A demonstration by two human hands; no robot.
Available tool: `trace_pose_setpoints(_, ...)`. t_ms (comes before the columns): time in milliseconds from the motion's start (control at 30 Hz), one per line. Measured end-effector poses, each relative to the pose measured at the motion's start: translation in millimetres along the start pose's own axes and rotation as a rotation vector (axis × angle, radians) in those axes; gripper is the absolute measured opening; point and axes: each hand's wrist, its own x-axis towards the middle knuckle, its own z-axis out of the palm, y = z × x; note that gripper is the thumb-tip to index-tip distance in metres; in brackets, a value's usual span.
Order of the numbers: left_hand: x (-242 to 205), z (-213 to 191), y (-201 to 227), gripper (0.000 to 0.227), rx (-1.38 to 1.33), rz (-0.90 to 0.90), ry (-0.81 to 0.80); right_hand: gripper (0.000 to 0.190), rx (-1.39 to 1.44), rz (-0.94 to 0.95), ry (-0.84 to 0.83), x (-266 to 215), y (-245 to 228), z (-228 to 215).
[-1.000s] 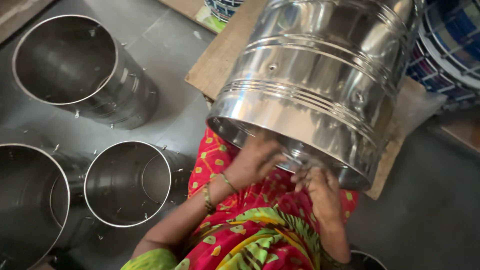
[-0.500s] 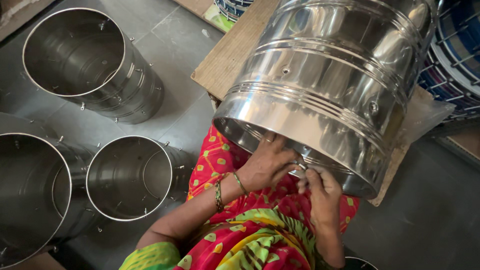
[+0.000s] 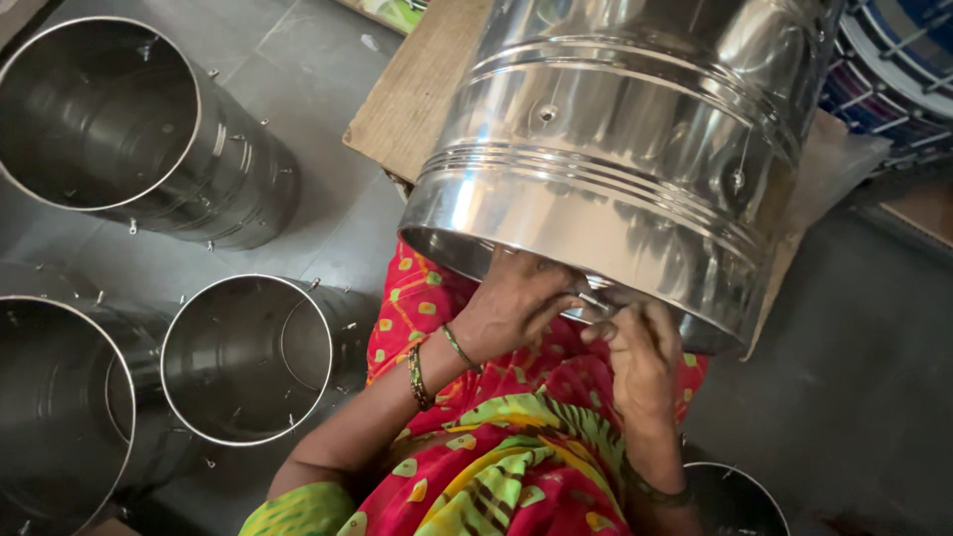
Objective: The person sits on the floor and assembles a large cylindrical metal container. They insert small metal clips into pre-drilled holes along the container's rim and use a pair of pliers to crimp and secure each clip in place.
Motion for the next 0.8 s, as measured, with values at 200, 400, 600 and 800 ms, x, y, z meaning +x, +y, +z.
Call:
trace_pose_setpoints(200,1.6,6.8,-0.7,0.019,0.018,-0.029,0.025,0.008,-0.152,-0.105,0.010,-2.7,-0.2,0.6)
trace_pose_setpoints(400,3.6,8.9,2.3,0.021,0.005,-0.025,0.010,0.015,0.021,0.066,0.076,-1.4,-1.8,-2.2)
trace_pose_setpoints(600,7.6,10.6,2.8,0.021,-0.008,-0.013,-0.031,0.012,-0.030,-0.060,0.037,-0.5,-5.5,-6.6)
trace_pose_setpoints(800,10.1,14.2,8.7,0.022,-0.025,-0.022,-0.019,0.015,-0.097,-0.064,0.059,0.7,-4.4,-3.9)
